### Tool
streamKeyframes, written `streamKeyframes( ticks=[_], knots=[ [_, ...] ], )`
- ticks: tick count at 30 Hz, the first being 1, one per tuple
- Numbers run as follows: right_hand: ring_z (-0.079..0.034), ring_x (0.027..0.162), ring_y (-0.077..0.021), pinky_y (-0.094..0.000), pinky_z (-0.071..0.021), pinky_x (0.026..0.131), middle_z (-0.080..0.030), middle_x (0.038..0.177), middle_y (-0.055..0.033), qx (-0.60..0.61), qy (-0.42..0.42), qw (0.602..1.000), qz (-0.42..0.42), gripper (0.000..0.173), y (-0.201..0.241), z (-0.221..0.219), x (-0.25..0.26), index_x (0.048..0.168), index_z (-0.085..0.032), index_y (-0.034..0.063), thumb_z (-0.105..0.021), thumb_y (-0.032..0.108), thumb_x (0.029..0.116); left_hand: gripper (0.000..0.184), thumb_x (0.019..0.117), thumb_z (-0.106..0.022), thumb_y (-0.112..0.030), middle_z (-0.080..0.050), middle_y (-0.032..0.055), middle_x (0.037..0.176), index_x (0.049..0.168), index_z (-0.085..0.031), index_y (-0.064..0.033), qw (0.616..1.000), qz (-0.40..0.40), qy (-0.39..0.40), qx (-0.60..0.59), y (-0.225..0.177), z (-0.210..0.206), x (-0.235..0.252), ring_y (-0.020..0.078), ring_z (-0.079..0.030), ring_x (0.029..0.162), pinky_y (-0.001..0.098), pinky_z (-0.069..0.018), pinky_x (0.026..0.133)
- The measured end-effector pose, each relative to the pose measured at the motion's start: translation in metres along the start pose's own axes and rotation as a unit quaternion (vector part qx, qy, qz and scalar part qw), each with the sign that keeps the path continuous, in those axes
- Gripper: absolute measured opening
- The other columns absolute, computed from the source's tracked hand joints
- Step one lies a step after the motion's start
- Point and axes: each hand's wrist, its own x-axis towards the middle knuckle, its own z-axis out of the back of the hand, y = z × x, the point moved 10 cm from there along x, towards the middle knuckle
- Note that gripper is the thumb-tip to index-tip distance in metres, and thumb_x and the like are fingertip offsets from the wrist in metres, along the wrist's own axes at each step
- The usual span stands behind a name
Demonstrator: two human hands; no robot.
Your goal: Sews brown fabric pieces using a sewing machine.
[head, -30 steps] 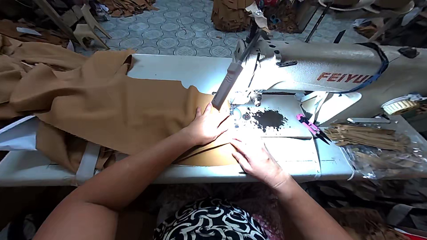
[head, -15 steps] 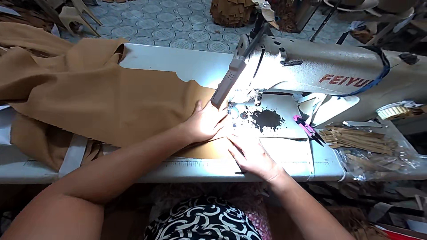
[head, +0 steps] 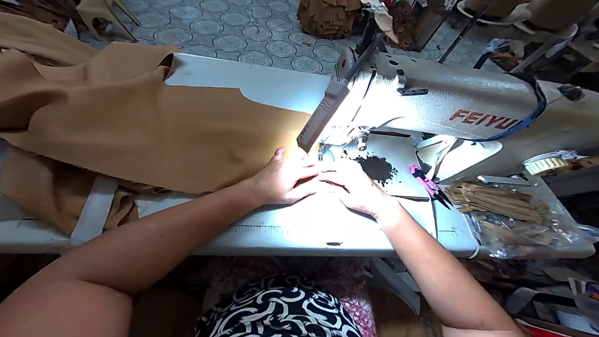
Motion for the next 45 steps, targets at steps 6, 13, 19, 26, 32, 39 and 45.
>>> streamKeyframes(
  ticks=[6, 13, 19, 26, 32, 39, 45],
  knots=[
    [-0.061, 0.120, -0.0353, -0.0578, -0.0442, 0.103, -0.071, 0.117, -0.0109, -0.074, -0.028, 0.996, -0.040, 0.033, -0.001, 0.004, 0.002, 0.120, -0.077, 0.0163, -0.050, 0.021, 0.1001, 0.057, 0.0990, -0.047, -0.056, -0.069, 0.0096, 0.133, 0.121, -0.075, -0.0129, 0.999, 0.025, 0.022, -0.006, 0.051, -0.005, 0.029, 0.0334, -0.056, 0.136, 0.0733, -0.0305, 0.113],
    [-0.056, 0.129, -0.0369, -0.0583, -0.0417, 0.107, -0.067, 0.127, -0.0137, -0.101, 0.010, 0.989, -0.110, 0.035, -0.007, -0.002, 0.006, 0.129, -0.070, 0.0150, -0.050, 0.019, 0.1018, 0.052, 0.0892, -0.062, -0.053, -0.068, 0.0110, 0.133, 0.115, -0.074, -0.0102, 0.998, 0.039, 0.042, 0.009, 0.100, -0.008, 0.061, 0.0280, -0.058, 0.133, 0.0651, -0.0362, 0.111],
    [-0.067, 0.097, -0.0248, -0.0432, -0.0534, 0.086, -0.070, 0.101, -0.0107, 0.003, -0.056, 0.992, 0.114, 0.021, 0.066, -0.018, 0.029, 0.105, -0.076, 0.0043, -0.063, 0.007, 0.0891, 0.038, 0.0889, -0.075, -0.034, -0.072, 0.0188, 0.109, 0.105, -0.073, 0.0001, 0.992, 0.034, 0.119, -0.013, 0.098, 0.004, 0.075, 0.0328, -0.069, 0.105, 0.0544, -0.0516, 0.096],
    [-0.061, 0.125, -0.0282, -0.0426, -0.0455, 0.110, -0.067, 0.128, -0.0153, -0.062, -0.209, 0.974, 0.068, 0.050, 0.004, -0.169, 0.082, 0.131, -0.066, 0.0049, -0.066, 0.037, 0.0927, 0.029, 0.0934, -0.073, -0.023, -0.071, 0.0249, 0.095, 0.099, -0.074, 0.0059, 0.978, 0.073, 0.192, 0.039, 0.079, 0.019, 0.086, 0.0380, -0.068, 0.092, 0.0563, -0.0474, 0.087],
    [-0.062, 0.122, -0.0368, -0.0503, -0.0504, 0.104, -0.070, 0.116, -0.0188, -0.030, -0.056, 0.998, -0.025, 0.031, 0.077, -0.094, 0.134, 0.116, -0.072, 0.0001, -0.071, 0.021, 0.0930, 0.027, 0.0937, -0.074, -0.023, -0.072, 0.0194, 0.108, 0.111, -0.073, -0.0016, 0.971, 0.083, 0.222, 0.032, 0.103, 0.010, 0.083, 0.0324, -0.068, 0.105, 0.0525, -0.0496, 0.098],
    [-0.065, 0.109, -0.0281, -0.0409, -0.0543, 0.092, -0.069, 0.112, -0.0131, 0.054, -0.022, 0.996, 0.062, 0.022, 0.120, -0.055, 0.044, 0.108, -0.074, 0.0039, -0.060, 0.004, 0.0909, 0.029, 0.0989, -0.065, -0.020, -0.069, 0.0202, 0.123, 0.117, -0.074, -0.0002, 0.972, 0.123, 0.186, 0.072, 0.070, 0.026, 0.048, 0.0370, -0.062, 0.123, 0.0558, -0.0460, 0.106],
    [-0.075, 0.085, -0.0198, -0.0308, -0.0602, 0.075, -0.077, 0.099, -0.0124, 0.074, -0.114, 0.991, -0.015, 0.019, 0.109, -0.016, -0.043, 0.091, -0.075, 0.0019, -0.056, -0.001, 0.0880, 0.032, 0.1040, -0.058, -0.028, -0.068, 0.0215, 0.113, 0.113, -0.073, -0.0003, 0.951, 0.196, 0.192, 0.142, 0.024, 0.027, 0.016, 0.0404, -0.067, 0.107, 0.0606, -0.0522, 0.084]
  ],
)
